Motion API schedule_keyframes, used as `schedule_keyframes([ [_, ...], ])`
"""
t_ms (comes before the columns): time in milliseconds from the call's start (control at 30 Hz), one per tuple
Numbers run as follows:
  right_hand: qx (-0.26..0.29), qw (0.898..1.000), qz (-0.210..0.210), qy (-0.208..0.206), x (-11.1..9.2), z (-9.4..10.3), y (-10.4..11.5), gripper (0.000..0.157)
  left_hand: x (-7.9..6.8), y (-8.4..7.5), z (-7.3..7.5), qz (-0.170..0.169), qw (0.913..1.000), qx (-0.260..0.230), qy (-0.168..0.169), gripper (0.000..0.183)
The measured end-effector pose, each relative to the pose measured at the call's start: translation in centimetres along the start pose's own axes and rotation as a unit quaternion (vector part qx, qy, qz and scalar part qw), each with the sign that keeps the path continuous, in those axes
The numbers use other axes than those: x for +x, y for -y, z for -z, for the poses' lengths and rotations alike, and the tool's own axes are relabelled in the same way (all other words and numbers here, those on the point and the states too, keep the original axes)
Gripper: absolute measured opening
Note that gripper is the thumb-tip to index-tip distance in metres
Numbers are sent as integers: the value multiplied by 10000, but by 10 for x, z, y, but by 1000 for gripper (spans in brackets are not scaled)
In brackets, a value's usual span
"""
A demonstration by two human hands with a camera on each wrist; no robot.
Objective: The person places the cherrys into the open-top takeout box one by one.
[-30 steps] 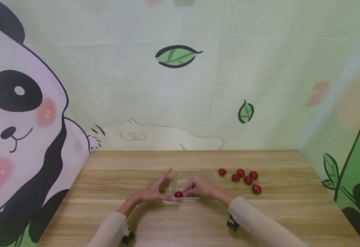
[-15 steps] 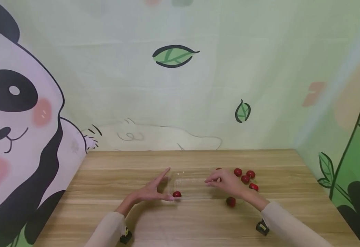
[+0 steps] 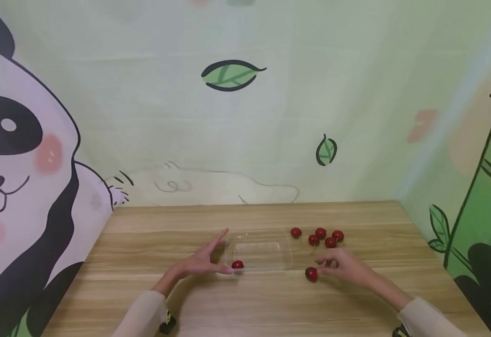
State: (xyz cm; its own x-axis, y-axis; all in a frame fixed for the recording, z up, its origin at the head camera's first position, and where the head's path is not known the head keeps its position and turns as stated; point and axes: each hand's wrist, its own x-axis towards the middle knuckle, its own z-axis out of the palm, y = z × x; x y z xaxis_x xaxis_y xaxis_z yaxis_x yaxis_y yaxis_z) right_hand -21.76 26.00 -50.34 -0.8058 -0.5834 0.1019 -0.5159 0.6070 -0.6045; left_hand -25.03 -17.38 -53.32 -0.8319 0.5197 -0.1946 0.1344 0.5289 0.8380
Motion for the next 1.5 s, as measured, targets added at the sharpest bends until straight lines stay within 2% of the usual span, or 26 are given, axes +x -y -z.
schedule_keyframes([
  [100, 20, 9999, -135, 73, -4, -2, -3, 32, -1, 2, 1, -19, 10000, 15, -28, 119],
  [500, -85, 9996, -266, 5, -9, -14, -21, 26, 3, 4, -2, -129, 9999, 93, -24, 119],
  [767, 50, 9996, -275, -88, -7, -19, -31, 13, 4, 3, -3, -129, 9998, 135, -13, 118],
  [1133, 171, 9992, -264, -260, -5, -16, -29, 11, 3, 3, -2, -69, 10000, 69, -16, 118],
  [1333, 197, 9973, -536, -453, -4, -11, -26, 10, 3, 1, -2, -62, 9999, 133, -76, 117],
  [1500, 166, 9969, -500, -587, -1, -7, -25, 11, 3, 1, -2, -30, 9999, 116, -80, 118],
])
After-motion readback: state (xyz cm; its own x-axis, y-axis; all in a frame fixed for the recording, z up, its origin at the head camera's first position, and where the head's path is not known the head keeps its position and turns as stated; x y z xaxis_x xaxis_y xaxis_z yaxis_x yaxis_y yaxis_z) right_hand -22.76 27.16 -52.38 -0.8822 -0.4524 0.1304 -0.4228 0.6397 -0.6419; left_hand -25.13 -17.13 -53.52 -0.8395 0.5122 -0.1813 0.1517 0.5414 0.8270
